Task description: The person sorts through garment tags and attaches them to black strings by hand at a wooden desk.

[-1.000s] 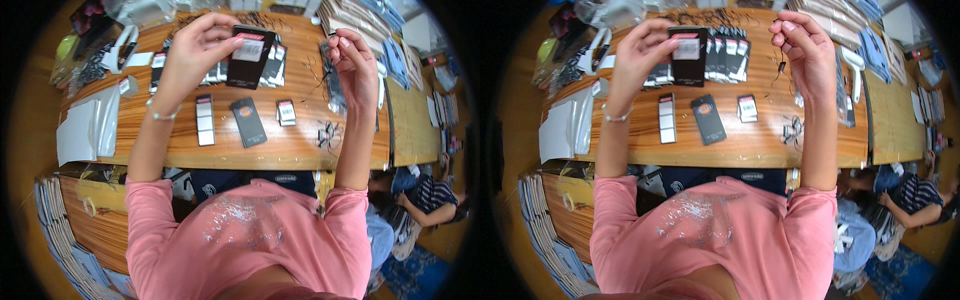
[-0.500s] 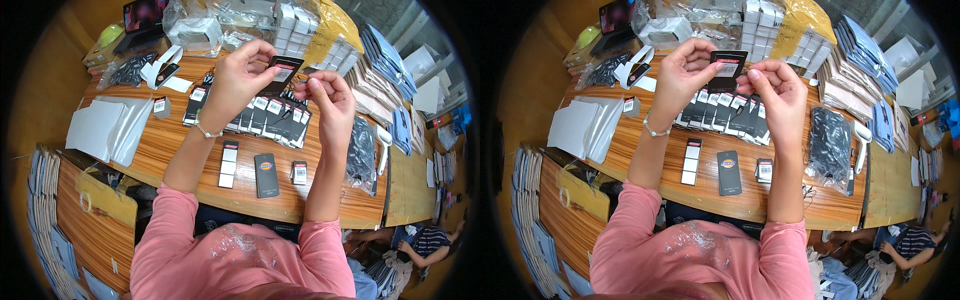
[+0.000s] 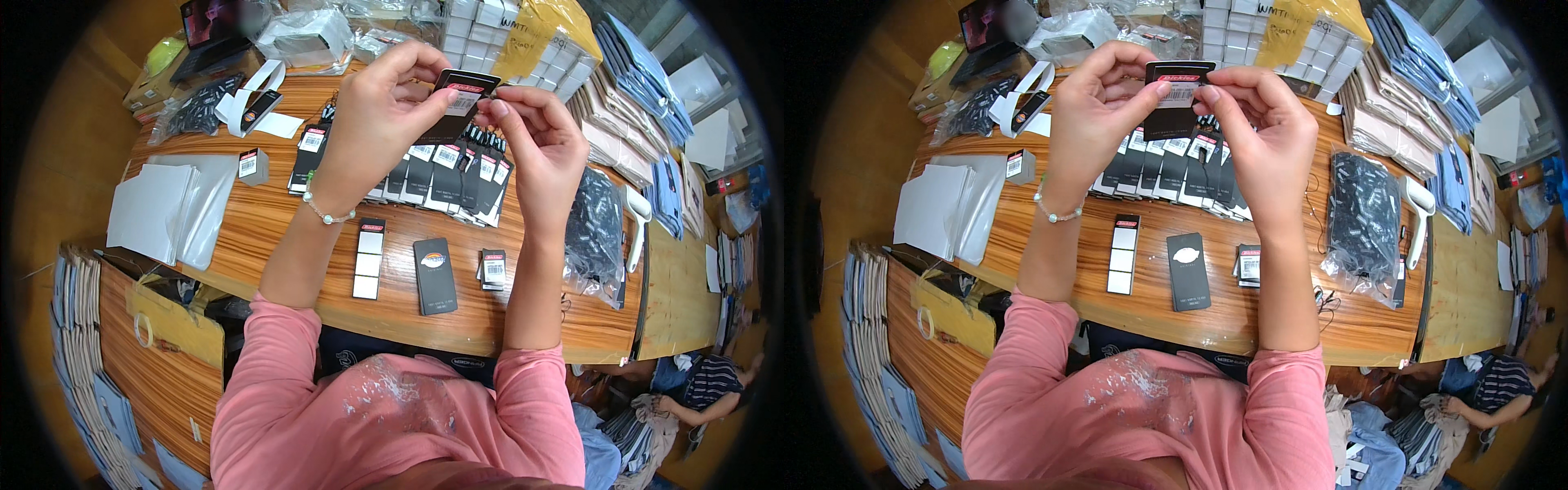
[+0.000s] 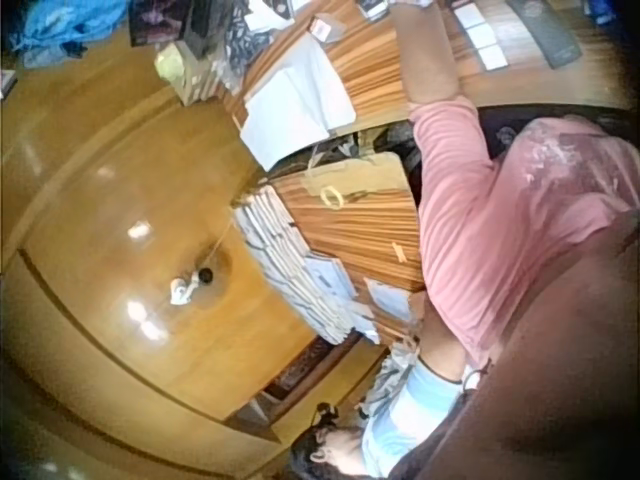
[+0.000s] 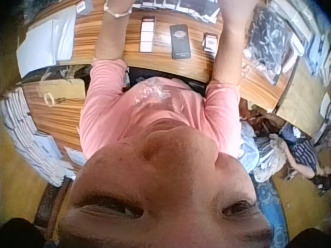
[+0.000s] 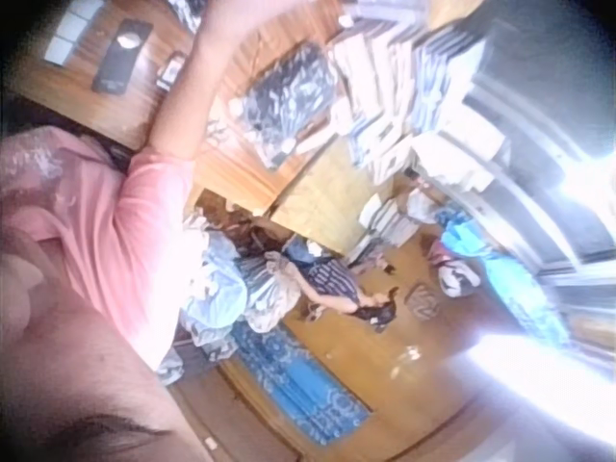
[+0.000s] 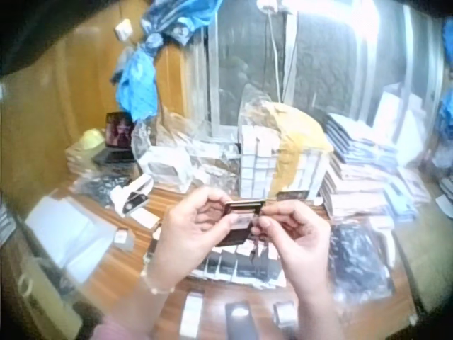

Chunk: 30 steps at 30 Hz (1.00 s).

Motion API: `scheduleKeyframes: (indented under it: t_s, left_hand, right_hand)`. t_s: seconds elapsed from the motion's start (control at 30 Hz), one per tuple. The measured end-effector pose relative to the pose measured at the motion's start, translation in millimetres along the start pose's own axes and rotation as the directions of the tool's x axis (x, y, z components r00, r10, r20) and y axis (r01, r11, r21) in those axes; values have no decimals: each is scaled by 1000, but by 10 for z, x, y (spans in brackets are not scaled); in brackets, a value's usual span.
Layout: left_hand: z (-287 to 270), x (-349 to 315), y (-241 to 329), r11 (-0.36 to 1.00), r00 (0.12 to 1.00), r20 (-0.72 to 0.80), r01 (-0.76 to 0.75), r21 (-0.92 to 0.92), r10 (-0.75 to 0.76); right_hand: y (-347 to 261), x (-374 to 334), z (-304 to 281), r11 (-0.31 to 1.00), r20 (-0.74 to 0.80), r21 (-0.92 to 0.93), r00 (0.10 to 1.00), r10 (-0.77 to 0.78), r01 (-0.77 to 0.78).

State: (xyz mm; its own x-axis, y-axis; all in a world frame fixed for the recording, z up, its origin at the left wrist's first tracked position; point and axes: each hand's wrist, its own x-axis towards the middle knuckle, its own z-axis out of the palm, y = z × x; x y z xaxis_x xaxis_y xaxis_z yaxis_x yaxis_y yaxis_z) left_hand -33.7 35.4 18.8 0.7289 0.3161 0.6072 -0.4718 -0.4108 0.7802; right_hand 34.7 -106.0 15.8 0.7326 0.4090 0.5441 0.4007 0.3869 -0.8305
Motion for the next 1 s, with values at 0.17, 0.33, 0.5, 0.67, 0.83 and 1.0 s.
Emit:
scheduleKeyframes:
  t_s: [0.17, 0.33, 0.5, 0.67, 0.83, 1.0]
  left_hand:
    - [40, -31, 28, 1000, 1000, 21, 10, -4, -10]
    - [76, -56, 64, 999, 999, 13, -34, 18, 33]
    - [103, -63, 69, 1000, 999, 37, -16, -1, 16]
    - [122, -60, 30, 999, 999, 35, -38, 25, 38]
    - [133, -57, 8, 997, 999, 12, 37, 63, -37]
    - [140, -58, 22, 999, 999, 11, 31, 41, -31]
  right_hand:
    - [99, -7, 25, 917, -23, -344, 975, -223, 202]
    - [88, -16, 74, 788, -32, -514, 910, -413, 339]
    - [87, -16, 79, 669, 38, -611, 859, -510, 423]
    - [147, -5, 93, 635, 60, -628, 841, -537, 450]
    - [179, 8, 94, 616, 78, -651, 847, -525, 443]
    - [204, 11, 124, 625, 76, -651, 856, -511, 430]
